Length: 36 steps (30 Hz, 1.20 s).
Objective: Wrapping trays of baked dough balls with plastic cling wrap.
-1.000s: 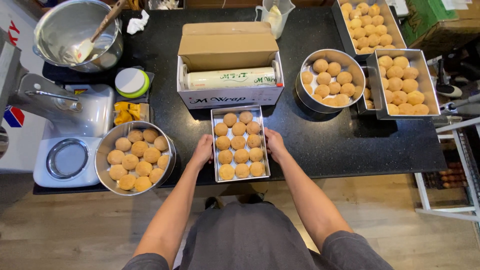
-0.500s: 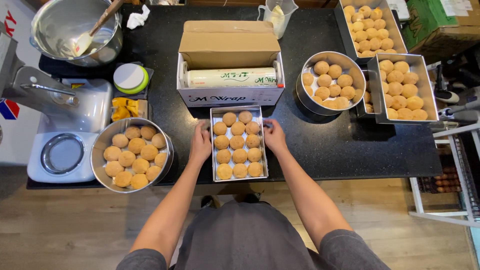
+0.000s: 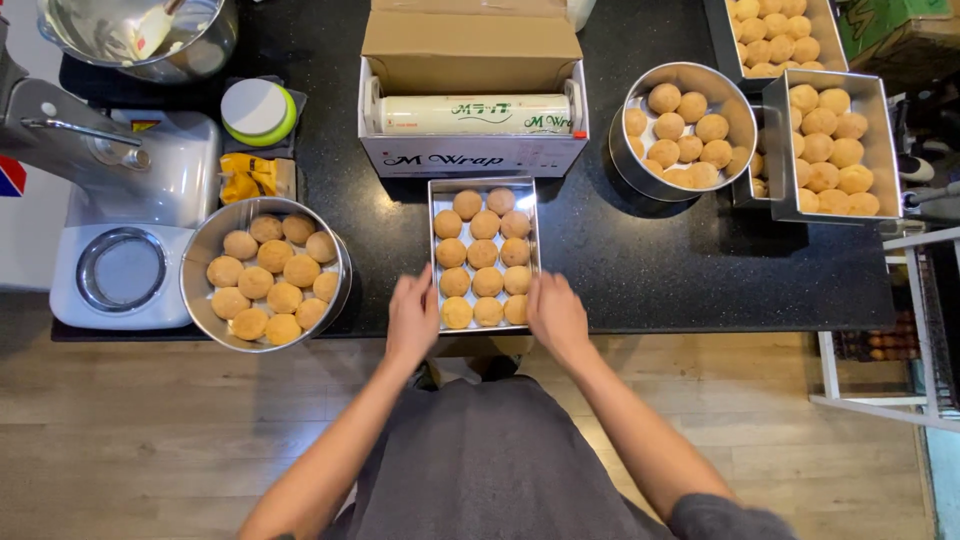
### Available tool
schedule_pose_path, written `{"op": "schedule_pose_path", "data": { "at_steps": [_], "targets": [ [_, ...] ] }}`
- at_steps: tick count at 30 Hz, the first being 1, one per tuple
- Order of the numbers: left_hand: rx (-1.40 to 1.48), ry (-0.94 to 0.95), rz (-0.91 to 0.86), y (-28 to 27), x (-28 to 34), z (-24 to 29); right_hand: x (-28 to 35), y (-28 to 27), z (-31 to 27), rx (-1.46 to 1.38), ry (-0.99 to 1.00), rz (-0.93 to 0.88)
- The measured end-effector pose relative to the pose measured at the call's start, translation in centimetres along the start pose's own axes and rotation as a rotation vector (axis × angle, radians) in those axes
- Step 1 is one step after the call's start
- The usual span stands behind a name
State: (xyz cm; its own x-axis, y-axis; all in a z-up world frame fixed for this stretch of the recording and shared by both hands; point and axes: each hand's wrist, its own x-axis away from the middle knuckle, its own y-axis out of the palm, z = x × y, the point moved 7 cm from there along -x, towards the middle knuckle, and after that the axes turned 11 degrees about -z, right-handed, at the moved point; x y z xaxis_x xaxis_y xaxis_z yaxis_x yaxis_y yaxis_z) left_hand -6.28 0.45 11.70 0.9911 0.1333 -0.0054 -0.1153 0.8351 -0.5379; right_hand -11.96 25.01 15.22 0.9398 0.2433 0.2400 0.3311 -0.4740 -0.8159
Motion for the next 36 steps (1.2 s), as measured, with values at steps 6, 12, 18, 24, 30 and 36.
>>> {"op": "schedule_pose_path", "data": {
  "at_steps": [6, 12, 18, 24, 30, 36],
  "targets": [
    [0.094, -0.198, -0.13, -0.1, 4.9, -0.4, 4.0, 1.0, 0.5, -0.068, -0.051, 0.068],
    [0.093, -0.156, -0.209, 0.8, 1.4, -2.5, -1.8, 0.1, -0.5, -0.143, 0.043, 0.015],
    [0.221, -0.033, -0.231, -1.3, 2.7, -2.3, -2.3, 3.6, 1.0, -0.686, -0.254, 0.088],
    [0.271, -0.125, -0.095, -11.0, 7.3, -3.6, 1.2, 5.1, -9.1, -0.781, -0.115, 0.002],
    [0.261, -0.111, 0.189, -22.8, 7.2, -13.1, 0.3, 10.1, -22.0, -0.796, -0.246, 0.002],
    [0.28, -0.162, 0.246, -29.6, 7.0, -19.7, -1.4, 14.9, -28.6, -0.587, -0.219, 0.033]
  ]
}}
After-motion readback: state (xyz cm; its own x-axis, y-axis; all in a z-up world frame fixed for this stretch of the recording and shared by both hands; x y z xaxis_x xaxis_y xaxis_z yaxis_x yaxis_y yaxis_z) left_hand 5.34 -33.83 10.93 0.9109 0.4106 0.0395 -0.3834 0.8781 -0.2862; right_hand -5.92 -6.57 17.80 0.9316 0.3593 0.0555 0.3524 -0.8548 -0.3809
